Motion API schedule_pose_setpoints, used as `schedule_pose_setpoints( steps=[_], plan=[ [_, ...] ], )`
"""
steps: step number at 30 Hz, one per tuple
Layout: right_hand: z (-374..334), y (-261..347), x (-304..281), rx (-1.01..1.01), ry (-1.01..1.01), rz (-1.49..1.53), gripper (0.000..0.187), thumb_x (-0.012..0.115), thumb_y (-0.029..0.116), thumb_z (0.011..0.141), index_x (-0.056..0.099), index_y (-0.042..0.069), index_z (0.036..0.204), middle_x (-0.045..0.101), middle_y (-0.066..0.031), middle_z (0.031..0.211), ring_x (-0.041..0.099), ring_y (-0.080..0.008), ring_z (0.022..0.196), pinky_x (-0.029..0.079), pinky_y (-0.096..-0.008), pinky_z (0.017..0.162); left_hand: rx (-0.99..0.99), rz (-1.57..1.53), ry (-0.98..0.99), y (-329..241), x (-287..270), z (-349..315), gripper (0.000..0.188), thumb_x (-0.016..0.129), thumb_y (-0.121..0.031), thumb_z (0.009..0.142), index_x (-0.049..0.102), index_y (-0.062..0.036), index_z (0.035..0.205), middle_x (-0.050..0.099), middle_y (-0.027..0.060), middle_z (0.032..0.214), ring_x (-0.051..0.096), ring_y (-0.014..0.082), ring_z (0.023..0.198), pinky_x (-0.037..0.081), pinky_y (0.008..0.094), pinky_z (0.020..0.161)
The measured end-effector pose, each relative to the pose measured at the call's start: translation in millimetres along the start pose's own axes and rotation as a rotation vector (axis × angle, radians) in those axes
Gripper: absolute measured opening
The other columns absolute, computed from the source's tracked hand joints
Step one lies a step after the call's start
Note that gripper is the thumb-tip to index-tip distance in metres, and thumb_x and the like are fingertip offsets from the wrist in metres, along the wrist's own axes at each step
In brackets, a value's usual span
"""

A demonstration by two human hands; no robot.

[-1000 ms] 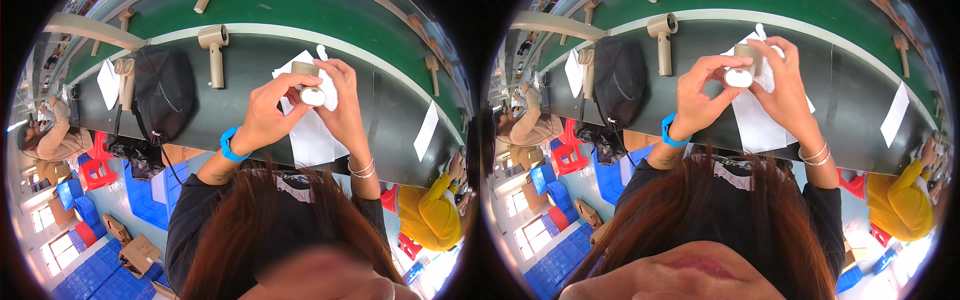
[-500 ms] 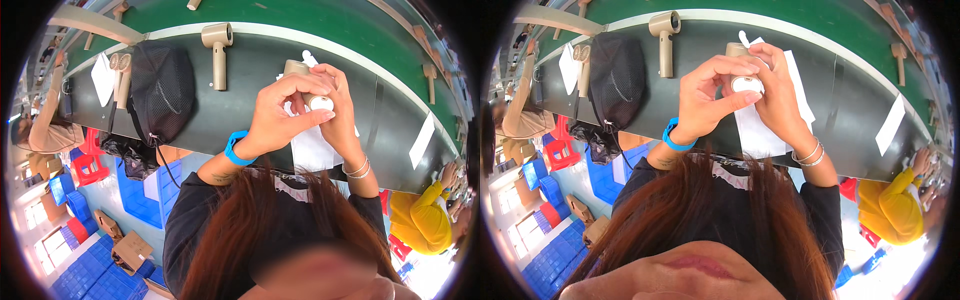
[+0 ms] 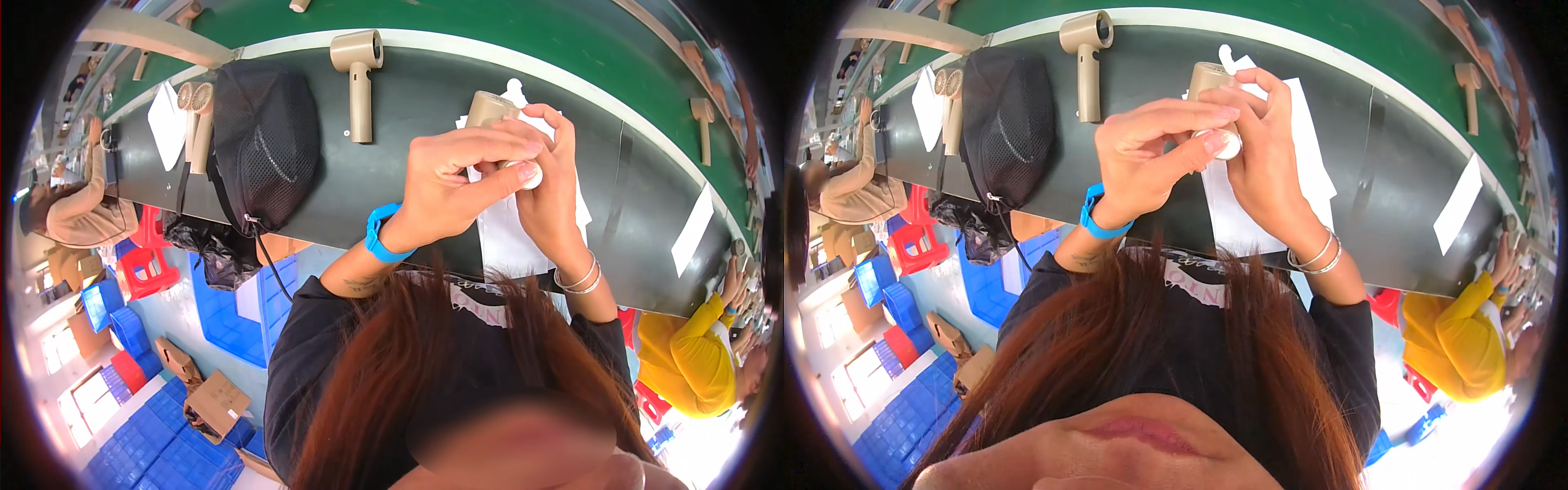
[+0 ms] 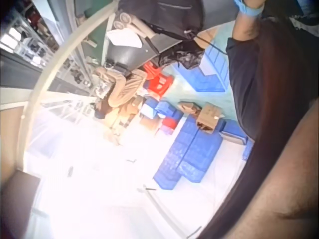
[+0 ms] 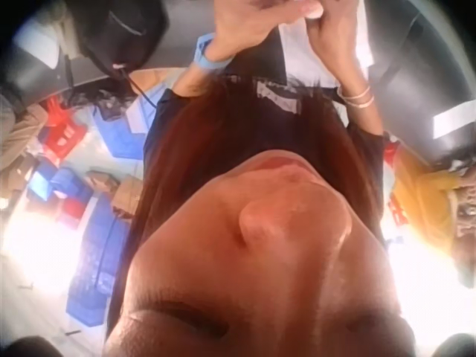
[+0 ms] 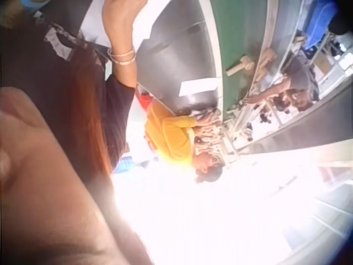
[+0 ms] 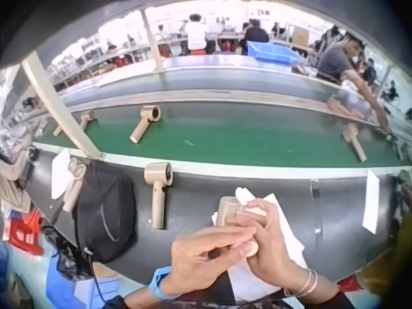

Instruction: The person peels adhesive pads from sheets by hand and attaches them onto the bases of portable handheld fans, taking the fans from and placing them onto a conveyor belt.

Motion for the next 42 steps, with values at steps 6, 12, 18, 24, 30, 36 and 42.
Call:
schedule_pose_setpoints(
  steps=[6,12,18,24,30,36,42],
  plan=[
    [1.4,-1.2,1.5,0.059,-0.021,-0.011,0.030,0.064,-0.007,0.075,0.064,0.005,0.102,0.058,-0.0050,0.113,0.040,-0.0277,0.121,0.049,-0.0376,0.086,0.247,0.173,-0.069,-3.3,-0.1,1.9,0.014,0.064,0.003,0.083,0.069,0.0036,0.096,0.069,0.0136,0.090,0.056,0.0083,0.055,0.044,0.0195,0.048],
    [-2.5,-3.3,2.9,0.107,-0.017,0.004,0.037,0.063,-0.013,0.072,0.062,0.006,0.104,0.056,-0.0066,0.115,0.042,-0.0281,0.120,0.048,-0.0370,0.087,0.272,0.285,-0.084,-6.4,4.3,2.2,0.013,0.058,0.000,0.088,0.068,0.0048,0.095,0.069,0.0130,0.088,0.058,0.0082,0.057,0.045,0.0199,0.049],
    [-7.9,1.3,7.3,0.147,-0.047,0.016,0.048,0.057,-0.019,0.071,0.054,0.006,0.112,0.039,-0.0149,0.125,0.051,-0.0297,0.112,0.049,-0.0372,0.085,0.330,0.274,-0.192,-9.7,5.1,-2.0,0.015,0.055,-0.001,0.090,0.066,0.0070,0.097,0.070,0.0112,0.083,0.055,0.0072,0.057,0.046,0.0208,0.053],
    [-1.7,0.1,3.7,0.220,-0.057,-0.014,0.038,0.055,-0.014,0.077,0.057,0.005,0.109,0.038,-0.0149,0.124,0.055,-0.0295,0.104,0.049,-0.0369,0.083,-0.072,-0.062,-0.089,0.6,-2.1,8.5,0.033,0.039,-0.019,0.100,0.052,0.0057,0.118,0.069,0.0175,0.092,0.056,0.0113,0.055,0.046,0.0216,0.050],
    [0.0,-2.7,0.3,0.261,-0.024,-0.009,0.033,0.056,-0.009,0.079,0.058,0.004,0.110,0.040,-0.0134,0.123,0.054,-0.0287,0.104,0.049,-0.0367,0.082,-0.086,-0.261,-0.024,7.8,0.2,4.7,0.041,0.030,-0.026,0.101,0.042,0.0051,0.125,0.064,0.0239,0.107,0.058,0.0150,0.059,0.049,0.0236,0.053],
    [2.4,-3.5,0.0,0.225,-0.063,0.010,0.032,0.059,-0.004,0.079,0.057,0.003,0.111,0.043,-0.0123,0.122,0.055,-0.0283,0.102,0.050,-0.0357,0.079,0.046,-0.269,0.010,1.1,8.9,2.6,0.035,0.047,-0.010,0.094,0.042,0.0054,0.125,0.057,0.0239,0.121,0.059,0.0148,0.071,0.051,0.0252,0.061],
    [-1.5,-5.9,0.4,0.230,-0.063,-0.002,0.032,0.058,-0.004,0.078,0.057,0.003,0.110,0.043,-0.0127,0.121,0.053,-0.0296,0.105,0.049,-0.0366,0.080,-0.050,-0.325,0.011,2.4,13.1,-0.4,0.034,0.051,0.000,0.090,0.044,0.0045,0.123,0.058,0.0216,0.119,0.058,0.0135,0.073,0.050,0.0236,0.061]
  ],
)
Point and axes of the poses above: each hand's wrist, its own z-axis towards the middle knuckle, its own x-axis out of the palm, y = z × x, the point moved 5 cm from there along z, towards the middle knuckle
